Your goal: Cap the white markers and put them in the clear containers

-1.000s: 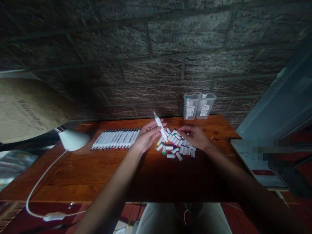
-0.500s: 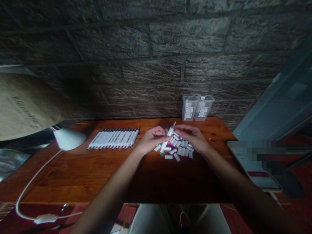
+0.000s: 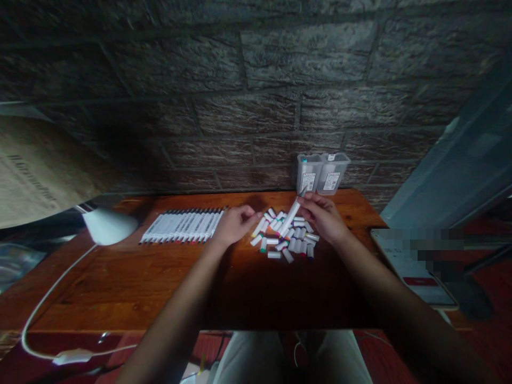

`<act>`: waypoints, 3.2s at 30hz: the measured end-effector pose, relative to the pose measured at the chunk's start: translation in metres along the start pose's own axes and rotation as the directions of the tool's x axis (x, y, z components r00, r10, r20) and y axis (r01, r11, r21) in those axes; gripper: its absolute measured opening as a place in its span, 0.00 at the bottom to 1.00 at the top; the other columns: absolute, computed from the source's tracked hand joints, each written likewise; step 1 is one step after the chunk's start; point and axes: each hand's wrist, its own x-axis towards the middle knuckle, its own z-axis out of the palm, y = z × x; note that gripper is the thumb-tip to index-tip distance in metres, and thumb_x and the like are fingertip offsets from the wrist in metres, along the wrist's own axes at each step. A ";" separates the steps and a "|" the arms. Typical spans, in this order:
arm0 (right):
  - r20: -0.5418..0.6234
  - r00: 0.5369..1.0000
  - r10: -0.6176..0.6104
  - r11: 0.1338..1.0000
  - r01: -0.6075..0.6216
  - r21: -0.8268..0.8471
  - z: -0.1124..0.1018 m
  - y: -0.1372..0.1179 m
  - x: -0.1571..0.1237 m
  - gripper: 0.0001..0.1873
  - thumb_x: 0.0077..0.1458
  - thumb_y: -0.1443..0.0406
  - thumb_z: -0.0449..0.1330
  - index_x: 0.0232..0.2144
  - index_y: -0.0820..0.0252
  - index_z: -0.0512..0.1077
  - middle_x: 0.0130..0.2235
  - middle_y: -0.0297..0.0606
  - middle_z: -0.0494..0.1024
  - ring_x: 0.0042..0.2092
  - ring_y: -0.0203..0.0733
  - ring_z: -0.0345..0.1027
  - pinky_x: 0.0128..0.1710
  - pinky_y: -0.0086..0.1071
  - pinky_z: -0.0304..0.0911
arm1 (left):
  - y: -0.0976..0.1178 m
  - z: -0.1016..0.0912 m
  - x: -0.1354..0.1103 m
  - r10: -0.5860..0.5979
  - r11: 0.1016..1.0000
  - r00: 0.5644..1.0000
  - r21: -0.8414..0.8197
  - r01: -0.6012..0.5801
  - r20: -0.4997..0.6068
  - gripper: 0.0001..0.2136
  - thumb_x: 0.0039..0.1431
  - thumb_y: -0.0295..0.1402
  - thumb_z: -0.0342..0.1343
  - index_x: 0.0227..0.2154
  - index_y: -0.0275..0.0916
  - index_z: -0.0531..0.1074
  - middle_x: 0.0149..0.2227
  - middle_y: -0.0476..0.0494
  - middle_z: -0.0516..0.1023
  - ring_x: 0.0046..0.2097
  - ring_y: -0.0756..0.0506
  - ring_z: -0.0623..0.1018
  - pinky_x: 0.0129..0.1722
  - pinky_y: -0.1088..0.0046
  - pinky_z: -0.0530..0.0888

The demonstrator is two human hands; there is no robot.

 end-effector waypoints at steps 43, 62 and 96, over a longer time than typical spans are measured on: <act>0.208 0.978 0.024 0.986 -0.058 0.159 -0.003 -0.021 -0.007 0.23 0.47 0.66 0.67 0.48 0.46 0.76 0.44 0.34 0.80 0.33 0.34 0.67 0.28 0.28 0.63 | 0.023 0.015 -0.005 0.055 0.833 0.998 -0.551 -0.048 -0.004 0.10 0.47 0.28 0.67 0.35 0.36 0.77 0.36 0.43 0.81 0.39 0.47 0.79 0.45 0.72 0.75; 0.230 0.898 -0.374 0.751 0.439 -0.493 0.014 0.001 -0.020 0.14 0.60 0.57 0.60 0.42 0.58 0.77 0.37 0.38 0.81 0.32 0.37 0.72 0.32 0.32 0.66 | 0.019 0.028 -0.004 0.069 0.852 0.998 -0.520 -0.057 0.004 0.12 0.50 0.31 0.65 0.38 0.33 0.79 0.38 0.41 0.83 0.38 0.47 0.81 0.43 0.70 0.76; 0.112 0.829 -0.548 0.554 0.460 -0.694 0.011 -0.016 -0.024 0.15 0.60 0.54 0.59 0.36 0.59 0.77 0.25 0.35 0.75 0.23 0.34 0.63 0.22 0.30 0.56 | 0.032 0.028 -0.010 0.073 0.807 0.997 -0.587 -0.065 -0.010 0.14 0.45 0.34 0.71 0.36 0.34 0.79 0.39 0.41 0.83 0.39 0.46 0.81 0.46 0.67 0.79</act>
